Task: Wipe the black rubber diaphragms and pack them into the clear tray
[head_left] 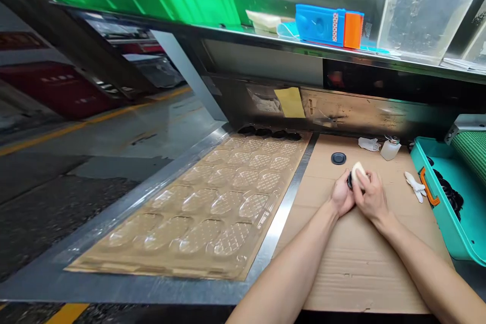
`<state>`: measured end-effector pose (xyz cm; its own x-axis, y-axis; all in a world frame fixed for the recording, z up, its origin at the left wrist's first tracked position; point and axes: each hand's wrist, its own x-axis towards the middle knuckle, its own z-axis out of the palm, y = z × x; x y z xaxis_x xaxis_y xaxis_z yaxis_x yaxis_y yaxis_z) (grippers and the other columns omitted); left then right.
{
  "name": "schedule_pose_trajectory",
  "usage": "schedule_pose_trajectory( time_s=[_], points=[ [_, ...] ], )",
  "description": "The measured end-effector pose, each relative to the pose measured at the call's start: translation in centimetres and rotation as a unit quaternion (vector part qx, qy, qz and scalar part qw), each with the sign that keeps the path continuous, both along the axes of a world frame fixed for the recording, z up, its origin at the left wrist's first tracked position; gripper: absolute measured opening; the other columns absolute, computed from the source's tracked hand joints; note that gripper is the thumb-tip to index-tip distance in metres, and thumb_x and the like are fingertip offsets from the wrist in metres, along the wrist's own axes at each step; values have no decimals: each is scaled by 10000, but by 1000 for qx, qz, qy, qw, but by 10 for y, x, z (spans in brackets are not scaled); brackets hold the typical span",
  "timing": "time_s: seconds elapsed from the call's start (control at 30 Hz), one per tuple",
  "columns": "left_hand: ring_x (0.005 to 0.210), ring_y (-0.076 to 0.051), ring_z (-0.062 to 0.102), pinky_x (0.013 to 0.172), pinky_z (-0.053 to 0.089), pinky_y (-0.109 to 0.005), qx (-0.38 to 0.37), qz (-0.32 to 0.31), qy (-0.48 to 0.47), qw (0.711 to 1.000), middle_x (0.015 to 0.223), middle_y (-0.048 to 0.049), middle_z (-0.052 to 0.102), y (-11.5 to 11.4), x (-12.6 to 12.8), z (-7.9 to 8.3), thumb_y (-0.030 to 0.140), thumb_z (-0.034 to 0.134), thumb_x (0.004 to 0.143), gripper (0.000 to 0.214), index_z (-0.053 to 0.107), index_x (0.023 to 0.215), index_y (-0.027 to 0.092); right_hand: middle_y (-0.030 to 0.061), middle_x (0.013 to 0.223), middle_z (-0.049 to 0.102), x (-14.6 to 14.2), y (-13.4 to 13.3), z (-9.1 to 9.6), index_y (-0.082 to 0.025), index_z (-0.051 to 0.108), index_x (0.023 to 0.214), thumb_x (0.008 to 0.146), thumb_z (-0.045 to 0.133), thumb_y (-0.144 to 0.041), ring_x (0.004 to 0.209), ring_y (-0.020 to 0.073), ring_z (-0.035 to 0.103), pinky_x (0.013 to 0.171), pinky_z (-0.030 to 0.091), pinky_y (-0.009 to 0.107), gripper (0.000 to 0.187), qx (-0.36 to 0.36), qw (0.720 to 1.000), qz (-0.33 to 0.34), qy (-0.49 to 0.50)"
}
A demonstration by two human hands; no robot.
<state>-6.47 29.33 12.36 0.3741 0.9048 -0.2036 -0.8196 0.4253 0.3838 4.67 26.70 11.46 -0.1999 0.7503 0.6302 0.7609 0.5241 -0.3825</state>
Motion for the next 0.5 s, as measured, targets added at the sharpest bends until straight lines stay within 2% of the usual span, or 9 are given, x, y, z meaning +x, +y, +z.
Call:
schedule_pose_trajectory(
  time_s=[0.07, 0.17, 0.3, 0.43, 0.5],
  points=[
    [1135, -258, 689, 1085, 482, -390, -4, -10, 3, 1000, 1197, -170, 725, 1, 0, -2, 412, 388, 1031, 449, 693, 1130, 97, 148, 1158, 586, 3, 0, 2, -219, 676, 1310, 982, 505, -329, 1044, 280, 535, 906, 509, 453, 386, 2, 1000, -13, 3],
    [1114, -259, 697, 1079, 488, -399, -26, -26, 9, 999, 1156, -176, 736, 2, 0, -4, 429, 378, 1035, 470, 701, 1091, 92, 139, 1199, 581, 5, -2, 3, -234, 668, 1320, 983, 508, -315, 1039, 267, 527, 901, 503, 428, 382, -12, 999, 26, -23],
    [1079, -252, 709, 1053, 505, -372, -33, -21, 20, 999, 1111, -166, 751, 4, 0, -9, 398, 421, 1029, 416, 707, 1030, 95, 150, 1128, 590, 4, -4, 4, -205, 701, 1260, 981, 502, -309, 1014, 275, 523, 882, 500, 426, 358, -10, 999, -38, -17],
    [1090, -274, 708, 1050, 512, -406, -47, -31, 21, 998, 1088, -189, 751, 5, -1, -8, 427, 374, 1040, 477, 702, 1013, 81, 148, 1192, 588, 2, -10, 5, -214, 686, 1285, 977, 506, -298, 1025, 266, 522, 894, 497, 413, 366, -22, 998, 8, -54],
    [1094, -268, 708, 1057, 507, -397, -48, -23, 25, 998, 1063, -186, 756, 4, -2, -6, 390, 344, 1053, 476, 699, 988, 80, 145, 1136, 596, 1, -13, 5, -204, 700, 1258, 976, 495, -289, 1006, 265, 524, 880, 498, 406, 358, -26, 998, -39, -47]
  ],
)
